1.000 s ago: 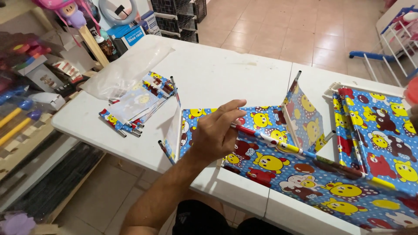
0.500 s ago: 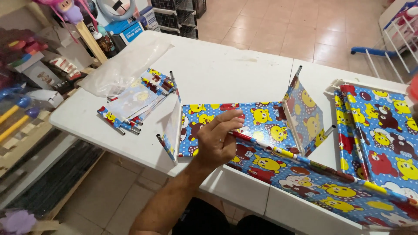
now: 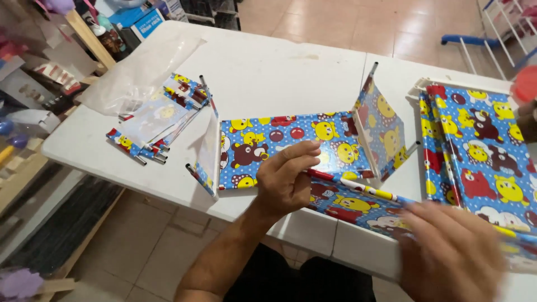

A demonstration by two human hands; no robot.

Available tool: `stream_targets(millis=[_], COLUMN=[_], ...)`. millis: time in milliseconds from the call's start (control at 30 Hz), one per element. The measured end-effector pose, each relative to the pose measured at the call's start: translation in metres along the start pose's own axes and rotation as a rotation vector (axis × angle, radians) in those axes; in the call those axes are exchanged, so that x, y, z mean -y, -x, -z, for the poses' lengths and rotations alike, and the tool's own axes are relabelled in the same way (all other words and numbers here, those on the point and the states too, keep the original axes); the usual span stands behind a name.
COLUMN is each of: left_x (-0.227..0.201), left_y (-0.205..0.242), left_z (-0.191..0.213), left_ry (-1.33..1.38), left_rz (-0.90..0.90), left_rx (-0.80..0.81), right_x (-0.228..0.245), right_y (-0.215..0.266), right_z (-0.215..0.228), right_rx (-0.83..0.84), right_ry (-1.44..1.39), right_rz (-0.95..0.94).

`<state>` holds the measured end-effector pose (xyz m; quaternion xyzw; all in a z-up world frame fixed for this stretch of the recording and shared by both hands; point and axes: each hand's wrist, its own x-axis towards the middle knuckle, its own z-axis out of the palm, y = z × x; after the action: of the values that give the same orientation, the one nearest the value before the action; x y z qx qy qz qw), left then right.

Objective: Assembling a multi-tiered toy shelf by inserting plastic rods into fabric sleeves and connecting them to a frame.

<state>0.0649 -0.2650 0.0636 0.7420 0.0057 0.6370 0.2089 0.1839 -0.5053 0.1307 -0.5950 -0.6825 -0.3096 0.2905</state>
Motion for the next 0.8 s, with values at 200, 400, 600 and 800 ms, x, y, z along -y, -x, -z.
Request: stream_targets(millis=[200, 400, 600, 800], left_x=[-0.01, -0.01, -0.004, 0.003], left_y=[-0.006, -0.008, -0.009, -0.002], left_z=[-0.002, -0.005, -0.012, -0.018], left_ry=[-0.019, 0.1, 0.292, 0.381], left_rz=[-0.01, 0.021, 0.056, 0.102], left_rx=[-0.004, -0.023, -0.068, -0.067], right_x=[0.002, -0.003, -0.009, -0.013], right_y=[-0.064, -0.05, -0.048, -0.048], right_z=[-0.084, -0.11, -0.118, -0.125], right_rx=[0.172, 0.055, 0.005, -0.058], right_ry=[0.202, 0.192, 0.165, 0.182], right_rz=[0.078, 0.037, -0.008, 0.016])
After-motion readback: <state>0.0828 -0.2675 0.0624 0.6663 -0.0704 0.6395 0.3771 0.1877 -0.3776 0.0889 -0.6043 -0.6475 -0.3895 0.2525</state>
